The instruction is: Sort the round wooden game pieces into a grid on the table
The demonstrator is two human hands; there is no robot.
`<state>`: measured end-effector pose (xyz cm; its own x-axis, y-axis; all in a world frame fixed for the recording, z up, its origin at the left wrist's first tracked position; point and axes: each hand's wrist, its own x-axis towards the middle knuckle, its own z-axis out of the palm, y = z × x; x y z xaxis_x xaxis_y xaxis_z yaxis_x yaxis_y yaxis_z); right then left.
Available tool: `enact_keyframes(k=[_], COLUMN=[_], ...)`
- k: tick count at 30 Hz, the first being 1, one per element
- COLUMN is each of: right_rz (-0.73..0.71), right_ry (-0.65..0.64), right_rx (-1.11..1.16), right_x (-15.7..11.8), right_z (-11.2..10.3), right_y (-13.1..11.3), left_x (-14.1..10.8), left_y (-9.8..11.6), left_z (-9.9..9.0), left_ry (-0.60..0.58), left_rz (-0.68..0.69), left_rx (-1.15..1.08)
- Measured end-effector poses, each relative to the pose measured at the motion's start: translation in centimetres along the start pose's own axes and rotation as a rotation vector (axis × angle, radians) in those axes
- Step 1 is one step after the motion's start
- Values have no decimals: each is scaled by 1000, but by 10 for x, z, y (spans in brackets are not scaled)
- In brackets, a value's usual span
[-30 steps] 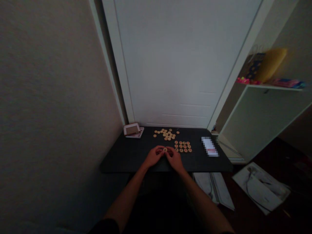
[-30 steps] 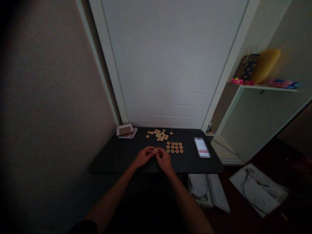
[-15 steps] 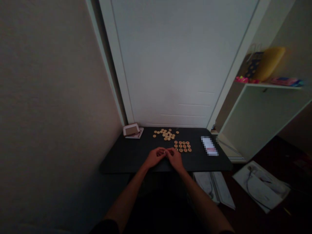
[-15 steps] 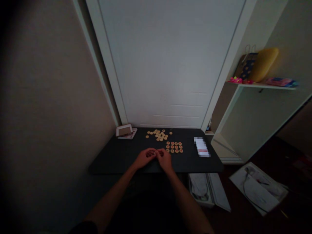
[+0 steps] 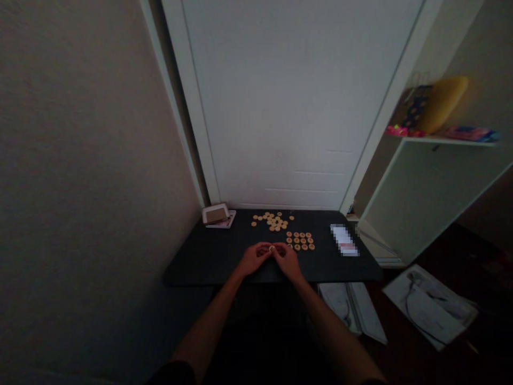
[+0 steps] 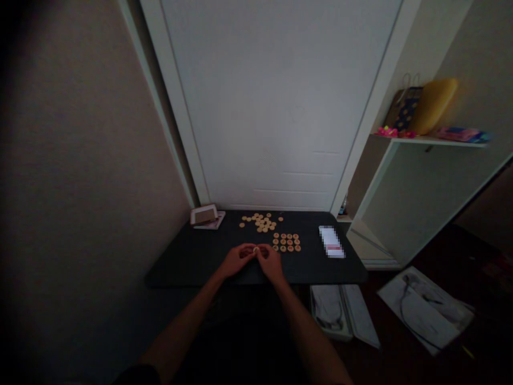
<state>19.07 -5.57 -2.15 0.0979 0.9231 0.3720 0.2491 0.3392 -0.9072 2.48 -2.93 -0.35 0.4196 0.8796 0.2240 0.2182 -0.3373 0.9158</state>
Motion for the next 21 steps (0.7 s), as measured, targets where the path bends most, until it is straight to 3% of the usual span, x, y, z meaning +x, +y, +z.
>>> enact_keyframes(k=[9,21], right_rz=[55,4], right_ry=[27,8], right_rx=[-44,-62], right_x=[0,-1], right_z=[0,-1], right_y=[1,1], left_x=[0,-1], left_y=[1,4], left_z=[0,1], left_ry=[-20,24], left_rz=[5,11], left_rx=[35,57])
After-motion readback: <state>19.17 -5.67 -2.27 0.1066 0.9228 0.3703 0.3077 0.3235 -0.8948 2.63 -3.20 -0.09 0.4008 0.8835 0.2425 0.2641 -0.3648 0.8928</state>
